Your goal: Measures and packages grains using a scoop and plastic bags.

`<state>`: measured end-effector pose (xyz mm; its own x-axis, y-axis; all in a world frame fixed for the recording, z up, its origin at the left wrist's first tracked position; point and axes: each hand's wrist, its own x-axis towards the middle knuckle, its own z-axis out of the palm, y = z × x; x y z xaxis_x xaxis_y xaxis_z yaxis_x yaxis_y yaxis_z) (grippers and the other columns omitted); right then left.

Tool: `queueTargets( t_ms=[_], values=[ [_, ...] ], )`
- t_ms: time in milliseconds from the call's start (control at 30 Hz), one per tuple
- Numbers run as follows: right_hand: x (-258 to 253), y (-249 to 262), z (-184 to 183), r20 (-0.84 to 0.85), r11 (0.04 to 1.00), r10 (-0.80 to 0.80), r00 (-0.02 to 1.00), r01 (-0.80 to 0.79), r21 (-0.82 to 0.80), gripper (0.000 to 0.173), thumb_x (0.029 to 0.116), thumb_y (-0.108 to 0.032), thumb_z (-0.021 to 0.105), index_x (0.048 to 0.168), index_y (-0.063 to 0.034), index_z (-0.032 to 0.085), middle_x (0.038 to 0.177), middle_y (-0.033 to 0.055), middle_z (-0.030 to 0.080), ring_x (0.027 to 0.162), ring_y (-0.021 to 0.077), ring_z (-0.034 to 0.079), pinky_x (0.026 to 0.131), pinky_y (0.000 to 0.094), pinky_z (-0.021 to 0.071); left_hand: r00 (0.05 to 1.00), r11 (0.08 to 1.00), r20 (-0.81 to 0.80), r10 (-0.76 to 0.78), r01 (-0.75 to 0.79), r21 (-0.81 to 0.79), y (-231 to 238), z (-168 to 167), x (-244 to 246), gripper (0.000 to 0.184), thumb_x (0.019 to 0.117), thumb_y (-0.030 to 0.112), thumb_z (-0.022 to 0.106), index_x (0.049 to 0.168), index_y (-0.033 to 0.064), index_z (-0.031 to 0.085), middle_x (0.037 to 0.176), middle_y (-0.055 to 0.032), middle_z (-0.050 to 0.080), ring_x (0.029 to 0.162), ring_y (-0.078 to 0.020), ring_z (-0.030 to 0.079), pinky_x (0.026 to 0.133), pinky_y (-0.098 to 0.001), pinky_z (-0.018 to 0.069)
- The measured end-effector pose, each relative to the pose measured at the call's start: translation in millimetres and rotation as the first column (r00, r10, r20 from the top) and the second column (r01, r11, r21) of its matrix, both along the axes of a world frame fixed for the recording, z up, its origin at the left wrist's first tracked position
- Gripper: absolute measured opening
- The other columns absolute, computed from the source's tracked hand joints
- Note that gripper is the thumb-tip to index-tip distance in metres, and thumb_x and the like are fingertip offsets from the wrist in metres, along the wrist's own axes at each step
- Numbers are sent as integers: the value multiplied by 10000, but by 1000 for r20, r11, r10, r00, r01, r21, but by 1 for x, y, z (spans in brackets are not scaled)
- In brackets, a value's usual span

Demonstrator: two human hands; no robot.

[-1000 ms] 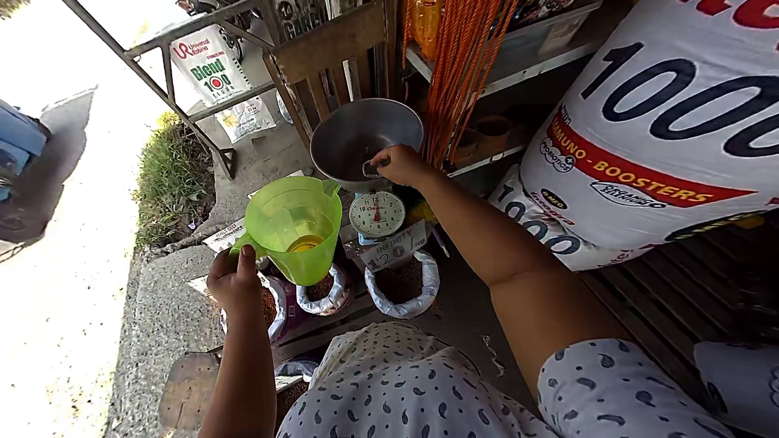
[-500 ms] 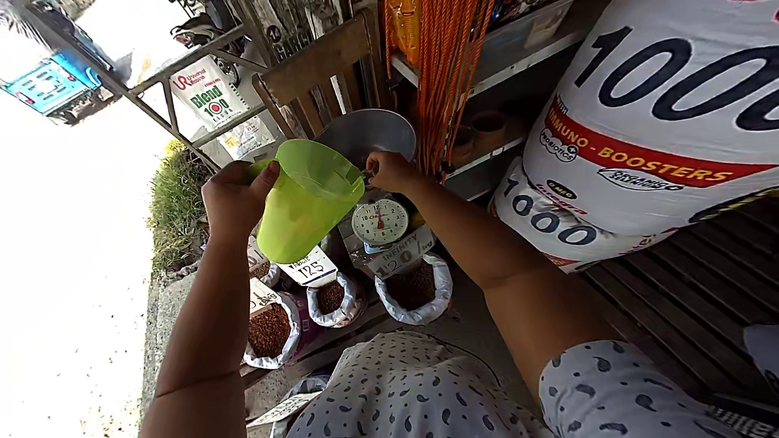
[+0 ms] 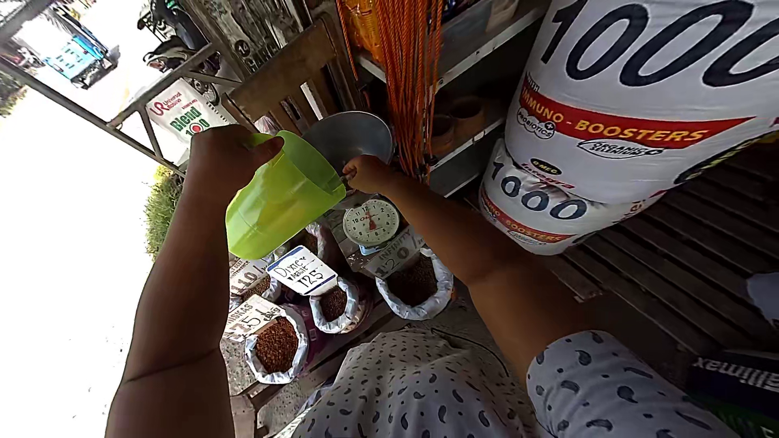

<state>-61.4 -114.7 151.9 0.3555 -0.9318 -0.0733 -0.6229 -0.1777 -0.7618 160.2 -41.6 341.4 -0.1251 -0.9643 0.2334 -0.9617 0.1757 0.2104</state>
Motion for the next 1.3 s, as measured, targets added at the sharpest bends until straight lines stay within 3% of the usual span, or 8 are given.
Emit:
queueTargets(
  t_ms=[267, 367, 733, 1300],
  values=[
    [2, 1, 5, -29, 1000, 22, 999, -21, 10, 326, 980, -129, 597, 1281, -50, 694, 1168, 163, 720, 1135, 312, 670, 995, 542, 507, 996, 999, 86, 22, -25, 35, -7, 10, -16, 597, 940, 581, 678, 938, -16, 681, 852, -209, 655, 820, -366, 636, 760, -632, 479],
    [1, -1, 2, -7, 999, 28, 1000, -28, -17, 272, 990, -139, 586, 1202, -36, 721, 1115, 184, 719, 1089, 338, 672, 953, 576, 508, 994, 999, 110, 1, -6, 45, -12, 11, -17, 619, 942, 590, 667, 932, -29, 678, 857, -228, 654, 834, -394, 641, 772, -659, 474],
    [3, -1, 5, -33, 999, 44, 998, -44, -1, 263, 1000, -136, 567, 1191, -58, 731, 1116, 167, 723, 1090, 319, 673, 951, 561, 508, 991, 998, 136, 2, -10, 57, -12, 13, -25, 615, 941, 584, 674, 939, -30, 681, 876, -230, 658, 860, -395, 646, 786, -653, 477],
    [3, -2, 6, -28, 999, 26, 999, -26, 22, 293, 999, -145, 582, 1251, -77, 716, 1159, 156, 721, 1120, 308, 671, 977, 545, 510, 991, 999, 133, -6, 0, 41, -9, 11, -26, 618, 935, 594, 675, 859, -18, 642, 780, -183, 616, 760, -344, 613, 711, -596, 469]
  ],
)
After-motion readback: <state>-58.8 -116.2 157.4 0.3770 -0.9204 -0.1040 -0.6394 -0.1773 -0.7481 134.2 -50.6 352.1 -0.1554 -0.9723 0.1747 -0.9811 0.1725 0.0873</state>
